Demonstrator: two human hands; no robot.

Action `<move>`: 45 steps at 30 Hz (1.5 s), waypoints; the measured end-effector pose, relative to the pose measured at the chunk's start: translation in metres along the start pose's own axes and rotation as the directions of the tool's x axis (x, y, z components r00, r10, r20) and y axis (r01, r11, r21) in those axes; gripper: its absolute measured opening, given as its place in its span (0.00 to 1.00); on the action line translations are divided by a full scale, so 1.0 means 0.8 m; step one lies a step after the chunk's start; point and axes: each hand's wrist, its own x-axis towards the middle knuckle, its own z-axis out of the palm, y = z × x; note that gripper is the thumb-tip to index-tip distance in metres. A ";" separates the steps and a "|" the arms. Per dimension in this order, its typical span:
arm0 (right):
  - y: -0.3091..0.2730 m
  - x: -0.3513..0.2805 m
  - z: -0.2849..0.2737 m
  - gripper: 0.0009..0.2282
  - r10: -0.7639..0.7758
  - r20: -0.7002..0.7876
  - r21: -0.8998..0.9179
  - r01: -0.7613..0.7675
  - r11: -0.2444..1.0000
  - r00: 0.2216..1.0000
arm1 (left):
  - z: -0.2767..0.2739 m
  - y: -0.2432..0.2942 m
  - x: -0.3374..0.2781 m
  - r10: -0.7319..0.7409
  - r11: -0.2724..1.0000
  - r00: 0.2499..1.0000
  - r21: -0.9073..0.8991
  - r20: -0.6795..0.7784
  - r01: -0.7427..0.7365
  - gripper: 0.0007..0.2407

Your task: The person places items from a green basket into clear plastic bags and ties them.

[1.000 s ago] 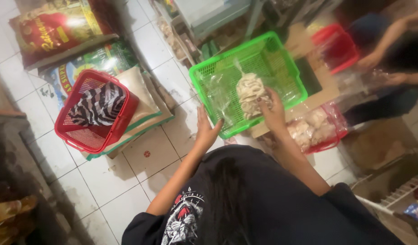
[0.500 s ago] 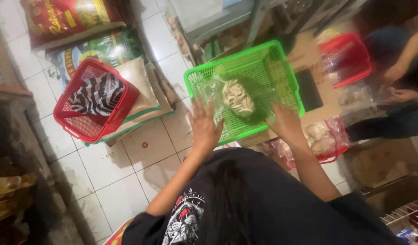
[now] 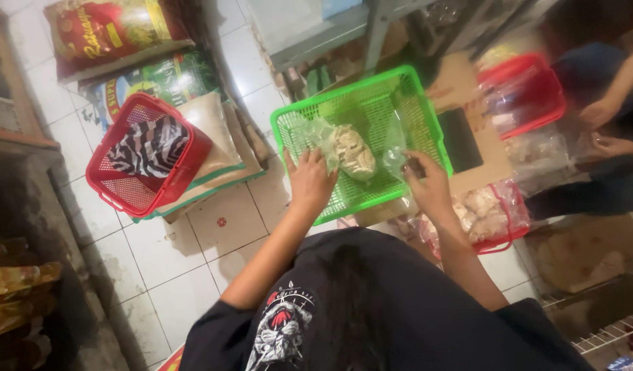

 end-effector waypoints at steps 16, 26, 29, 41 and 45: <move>-0.062 -0.013 0.084 0.15 -0.326 0.234 -0.059 0.348 0.936 0.916 | -0.095 0.055 -0.062 0.129 0.823 0.982 -0.537 -0.135 -0.182 0.11; -0.094 -0.011 0.065 0.13 -0.326 0.187 0.152 0.301 0.941 0.926 | -0.094 0.051 -0.066 0.041 0.817 0.999 -0.575 -0.016 -0.043 0.25; -0.102 -0.010 0.065 0.14 -0.361 -0.016 0.121 0.360 0.925 0.932 | -0.074 0.050 -0.070 -0.093 0.621 0.932 -0.712 0.349 0.329 0.26; -0.081 -0.013 0.069 0.12 -0.465 -0.111 -0.002 0.467 0.884 0.878 | -0.001 0.039 -0.078 0.064 0.602 0.995 -0.798 0.082 0.027 0.12; -0.106 -0.025 0.069 0.19 -0.595 0.096 -0.009 0.598 0.801 0.798 | 0.015 0.014 -0.078 -0.159 0.306 0.985 -0.945 0.067 0.114 0.10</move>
